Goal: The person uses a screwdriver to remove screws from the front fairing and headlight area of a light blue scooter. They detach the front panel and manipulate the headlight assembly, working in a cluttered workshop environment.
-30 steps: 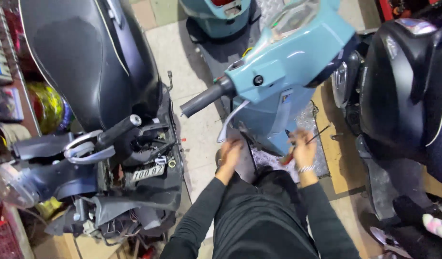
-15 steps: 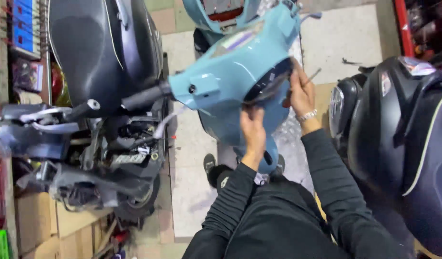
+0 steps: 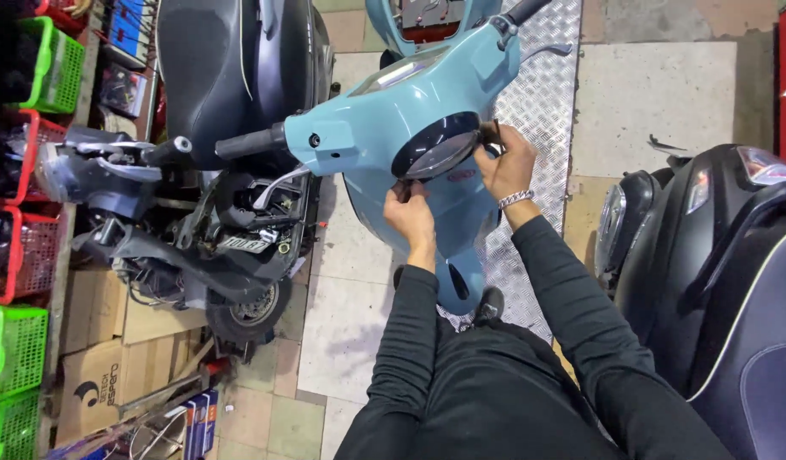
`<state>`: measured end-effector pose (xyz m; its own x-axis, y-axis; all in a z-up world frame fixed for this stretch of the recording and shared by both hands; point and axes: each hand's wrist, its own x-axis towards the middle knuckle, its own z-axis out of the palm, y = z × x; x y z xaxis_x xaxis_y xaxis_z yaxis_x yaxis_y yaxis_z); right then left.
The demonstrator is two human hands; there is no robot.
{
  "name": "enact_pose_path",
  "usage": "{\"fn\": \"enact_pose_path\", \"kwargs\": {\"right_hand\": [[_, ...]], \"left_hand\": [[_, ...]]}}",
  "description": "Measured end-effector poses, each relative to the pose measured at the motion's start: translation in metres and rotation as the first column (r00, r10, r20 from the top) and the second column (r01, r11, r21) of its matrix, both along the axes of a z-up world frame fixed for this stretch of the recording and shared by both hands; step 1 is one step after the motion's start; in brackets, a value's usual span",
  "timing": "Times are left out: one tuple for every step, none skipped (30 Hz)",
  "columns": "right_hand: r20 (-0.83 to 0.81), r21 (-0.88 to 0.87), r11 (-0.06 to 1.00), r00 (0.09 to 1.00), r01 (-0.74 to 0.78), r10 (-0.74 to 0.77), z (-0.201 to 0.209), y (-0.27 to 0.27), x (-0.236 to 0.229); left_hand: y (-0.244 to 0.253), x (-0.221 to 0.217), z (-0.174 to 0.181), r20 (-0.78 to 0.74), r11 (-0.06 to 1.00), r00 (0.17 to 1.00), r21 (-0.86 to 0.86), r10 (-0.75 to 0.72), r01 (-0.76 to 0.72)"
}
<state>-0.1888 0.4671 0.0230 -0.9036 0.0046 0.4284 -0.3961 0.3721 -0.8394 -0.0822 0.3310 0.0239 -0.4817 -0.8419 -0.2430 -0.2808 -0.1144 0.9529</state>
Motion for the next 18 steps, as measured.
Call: {"fn": "enact_pose_path", "kwargs": {"right_hand": [[-0.015, 0.013, 1.000, 1.000, 0.013, -0.013, -0.005, 0.001, -0.001], [-0.029, 0.027, 0.999, 0.999, 0.026, -0.025, -0.009, 0.001, -0.003], [-0.034, 0.022, 1.000, 0.999, 0.020, -0.019, -0.006, 0.001, -0.003], [-0.030, -0.001, 1.000, 1.000, 0.000, 0.000, -0.003, 0.002, -0.003], [-0.026, -0.023, 1.000, 1.000, -0.014, 0.013, -0.001, 0.003, -0.003], [-0.030, -0.027, 1.000, 0.999, -0.014, 0.013, 0.004, 0.003, -0.001], [-0.030, -0.026, 0.999, 0.999, -0.043, 0.042, 0.008, 0.005, 0.002], [-0.030, -0.025, 0.997, 0.997, -0.071, 0.071, 0.012, 0.007, 0.004], [-0.034, -0.026, 0.997, 0.997, -0.067, 0.066, 0.011, 0.007, 0.000], [-0.040, -0.051, 0.994, 0.995, -0.093, 0.091, 0.010, 0.007, -0.003], [-0.042, -0.074, 0.990, 0.992, -0.122, 0.119, 0.007, 0.006, -0.004], [-0.041, -0.075, 0.990, 0.992, -0.121, 0.118, 0.007, 0.007, -0.005], [-0.026, -0.100, 0.985, 0.990, -0.140, 0.139, 0.006, 0.006, -0.005], [-0.011, -0.126, 0.979, 0.987, -0.159, 0.159, 0.005, 0.006, -0.006], [-0.010, -0.125, 0.980, 0.987, -0.158, 0.158, 0.009, 0.006, -0.002], [0.037, -0.181, 0.971, 0.986, -0.155, 0.164, 0.013, 0.005, 0.001], [0.081, -0.236, 0.960, 0.981, -0.151, 0.174, 0.017, 0.004, 0.003], [0.081, -0.234, 0.960, 0.981, -0.152, 0.175, 0.022, 0.006, 0.004]], "left_hand": [[0.002, -0.001, 0.004, 0.002, 1.000, 1.000, 0.020, 0.021, -0.021], [0.004, -0.002, 0.007, 0.004, 0.998, 0.999, 0.040, 0.041, -0.042], [0.004, -0.002, 0.004, 0.000, 0.998, 0.999, 0.035, 0.047, -0.047], [0.005, -0.003, 0.002, -0.019, 0.997, 0.998, 0.051, 0.052, -0.051], [0.005, -0.004, -0.002, -0.037, 0.997, 0.998, 0.068, 0.051, -0.048], [0.007, -0.003, 0.006, -0.041, 0.997, 0.998, 0.064, 0.050, -0.048], [0.009, -0.003, 0.014, -0.041, 0.995, 0.997, 0.070, 0.070, -0.067], [0.012, -0.002, 0.022, -0.042, 0.993, 0.995, 0.077, 0.089, -0.086], [0.013, -0.004, 0.025, -0.046, 0.994, 0.995, 0.075, 0.085, -0.081], [0.014, -0.005, 0.027, -0.048, 0.992, 0.994, 0.084, 0.097, -0.093], [0.015, -0.003, 0.028, -0.046, 0.990, 0.993, 0.093, 0.113, -0.108], [0.015, -0.004, 0.016, -0.045, 0.990, 0.993, 0.093, 0.113, -0.108], [0.014, -0.004, 0.004, -0.134, 0.971, 0.977, 0.194, 0.169, -0.141], [0.013, -0.004, -0.008, -0.214, 0.942, 0.949, 0.295, 0.231, -0.163], [0.016, -0.007, -0.016, -0.213, 0.941, 0.950, 0.296, 0.230, -0.162], [0.018, -0.010, -0.025, -0.276, 0.913, 0.915, 0.363, 0.295, -0.185], [0.020, -0.014, -0.032, -0.334, 0.880, 0.870, 0.431, 0.362, -0.201], [0.020, -0.015, -0.035, -0.334, 0.879, 0.870, 0.432, 0.363, -0.202]]}}
